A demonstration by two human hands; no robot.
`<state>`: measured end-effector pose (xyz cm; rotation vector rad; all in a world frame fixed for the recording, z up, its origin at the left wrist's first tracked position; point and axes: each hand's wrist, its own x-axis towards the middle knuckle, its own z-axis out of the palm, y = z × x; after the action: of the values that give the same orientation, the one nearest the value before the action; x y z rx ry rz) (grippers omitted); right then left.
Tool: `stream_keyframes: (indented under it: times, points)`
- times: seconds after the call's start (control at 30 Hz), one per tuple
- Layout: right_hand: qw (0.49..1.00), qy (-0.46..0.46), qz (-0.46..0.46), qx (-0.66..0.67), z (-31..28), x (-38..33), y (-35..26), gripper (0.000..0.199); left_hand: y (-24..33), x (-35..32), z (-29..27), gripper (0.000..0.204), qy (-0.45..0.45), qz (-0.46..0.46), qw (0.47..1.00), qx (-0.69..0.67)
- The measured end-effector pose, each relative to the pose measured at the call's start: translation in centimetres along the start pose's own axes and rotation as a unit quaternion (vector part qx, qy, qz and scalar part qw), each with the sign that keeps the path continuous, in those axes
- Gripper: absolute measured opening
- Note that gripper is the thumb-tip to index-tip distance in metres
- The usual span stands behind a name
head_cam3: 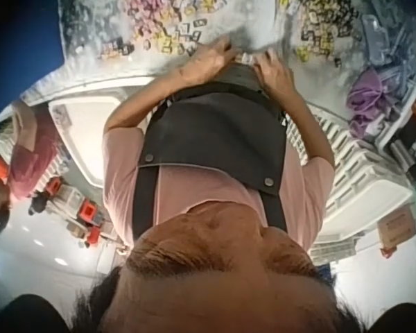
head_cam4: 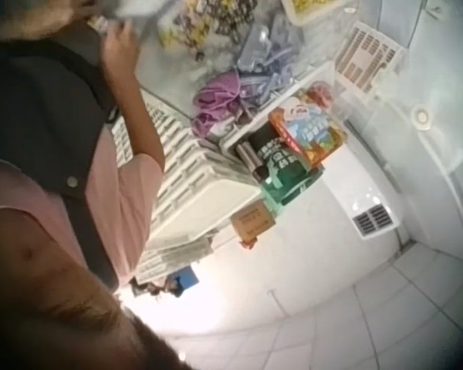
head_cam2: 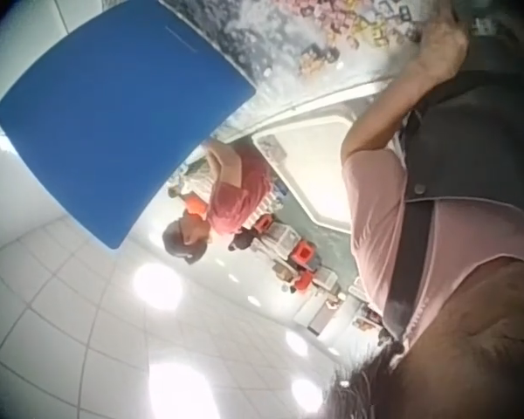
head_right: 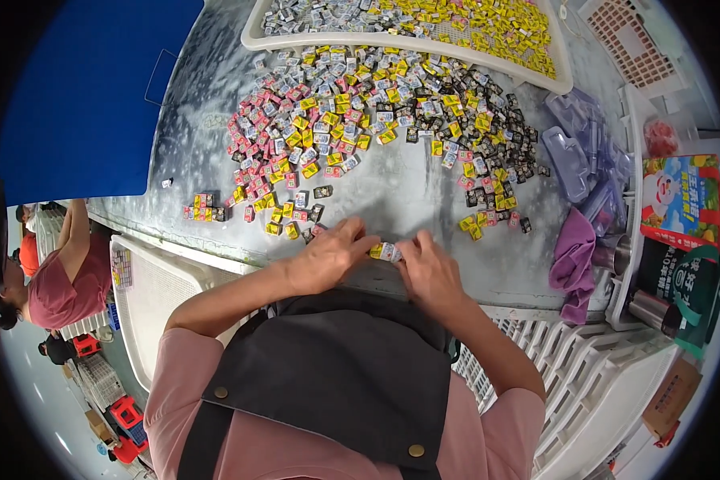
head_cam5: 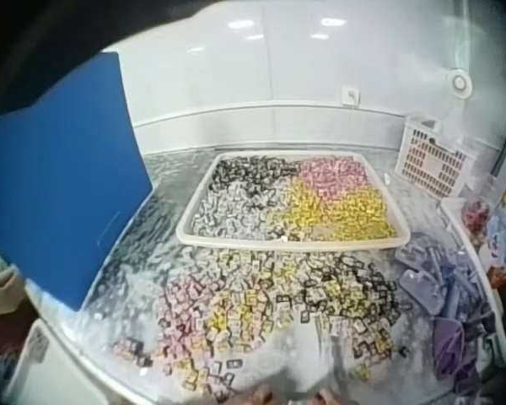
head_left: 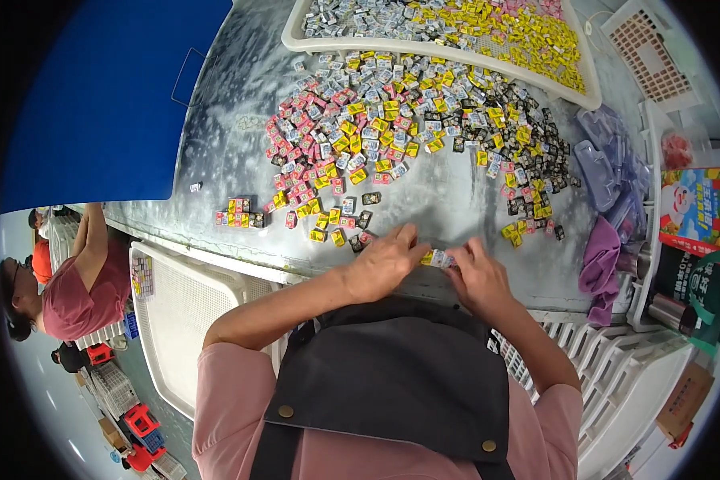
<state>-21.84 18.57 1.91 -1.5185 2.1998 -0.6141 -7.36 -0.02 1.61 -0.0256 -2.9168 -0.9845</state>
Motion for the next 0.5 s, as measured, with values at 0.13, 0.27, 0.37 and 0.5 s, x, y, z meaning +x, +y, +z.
stream_keyframes:
  times: [0.13,0.27,0.37,0.5]
  points:
    - [1.000,0.015,-0.004,-0.001,1.6,-0.6,0.0,0.027,-0.3,-0.7,1.3,0.037,-0.024,-0.016,0.999,0.034]
    - [0.999,0.012,-0.033,-0.026,2.1,-0.9,-0.1,0.023,-0.7,-1.2,2.0,0.038,-0.026,0.006,0.998,0.053]
    - [0.998,0.028,-0.045,-0.037,2.5,-1.2,-0.2,0.024,-0.6,-1.7,2.2,0.039,-0.025,0.028,0.996,0.084]
    - [0.997,0.036,-0.047,-0.049,2.4,-1.6,-0.3,0.027,-0.3,-2.1,2.0,0.039,-0.001,0.025,0.997,0.075]
